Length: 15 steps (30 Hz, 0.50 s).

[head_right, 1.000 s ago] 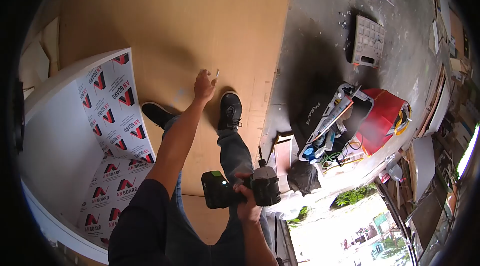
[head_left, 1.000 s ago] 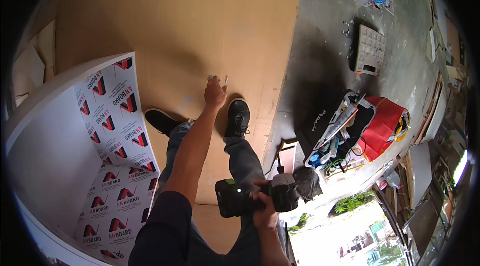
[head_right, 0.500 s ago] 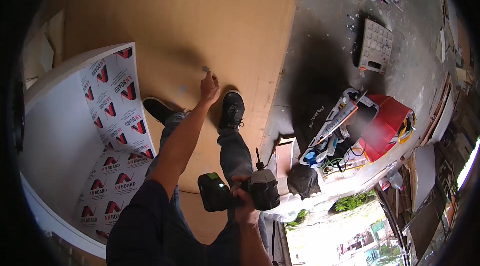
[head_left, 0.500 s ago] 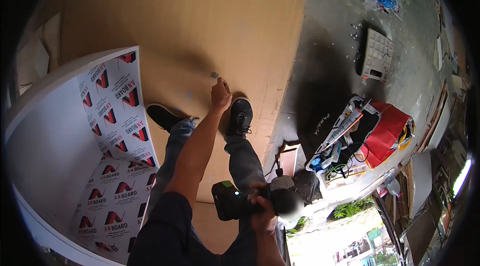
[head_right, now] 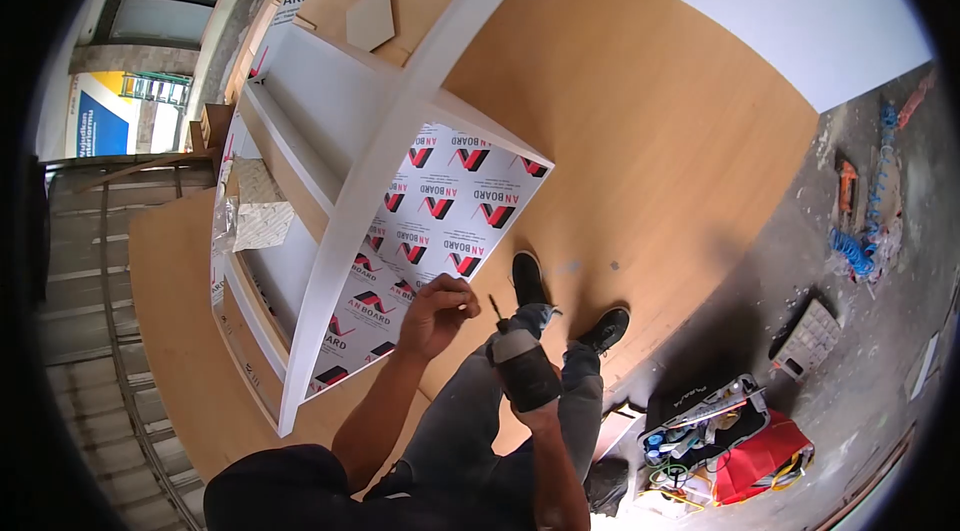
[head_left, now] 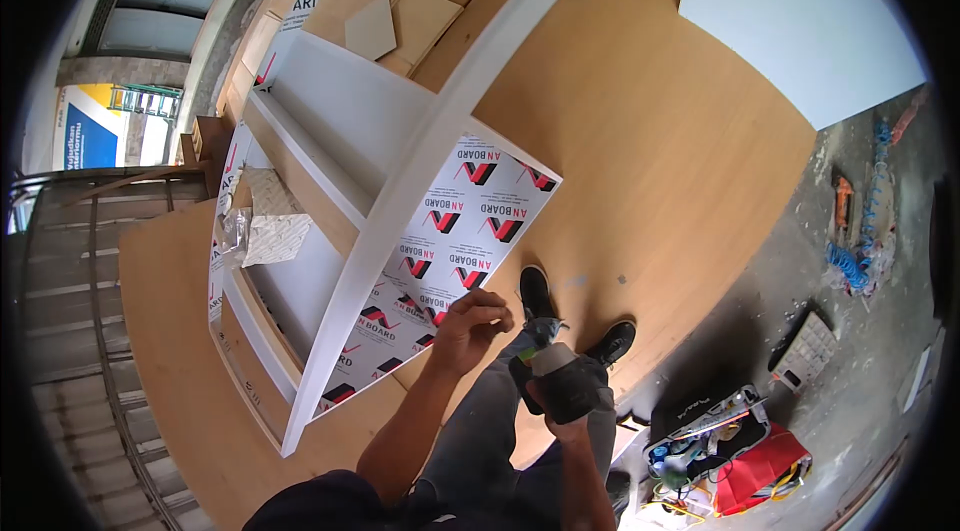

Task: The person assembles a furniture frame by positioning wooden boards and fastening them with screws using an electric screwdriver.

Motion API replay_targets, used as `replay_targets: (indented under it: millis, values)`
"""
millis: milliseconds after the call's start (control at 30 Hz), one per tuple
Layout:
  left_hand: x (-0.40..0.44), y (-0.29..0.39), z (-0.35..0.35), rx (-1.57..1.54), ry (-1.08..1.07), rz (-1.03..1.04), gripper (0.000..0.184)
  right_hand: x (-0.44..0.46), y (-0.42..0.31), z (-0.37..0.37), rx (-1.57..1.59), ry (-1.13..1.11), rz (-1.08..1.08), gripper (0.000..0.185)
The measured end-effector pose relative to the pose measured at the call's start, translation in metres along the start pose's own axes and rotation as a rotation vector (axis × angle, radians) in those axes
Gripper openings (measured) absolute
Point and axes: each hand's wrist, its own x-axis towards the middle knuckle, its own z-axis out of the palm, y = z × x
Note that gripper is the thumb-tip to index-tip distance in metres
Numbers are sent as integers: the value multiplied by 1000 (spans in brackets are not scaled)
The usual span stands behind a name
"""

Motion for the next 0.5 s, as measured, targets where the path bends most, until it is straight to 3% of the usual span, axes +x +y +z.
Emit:
replay_targets:
  millis: [67, 167, 267, 367, 433, 500]
  values:
    - [-16, 36, 2, -113, -76, 77, 9, 20, -20, 18, -22, -60, -81, 27]
    - [-35, 62, -3, -245, -158, 122, 5, 39, -22, 33, -209, -151, -399, 35]
    - [-49, 86, 3, -132, -68, 136, 5, 55, -39, 54, -169, -253, -445, 46]
    - [-56, 98, -4, -58, -21, 152, 15, 62, -52, 65, -22, -317, -264, 46]
    - [-53, 102, -12, -38, 142, 206, 15, 66, -59, 70, 26, -338, -302, 46]
    - [-56, 108, -9, 44, 151, 186, 15, 68, -67, 73, 96, -366, -261, 45]
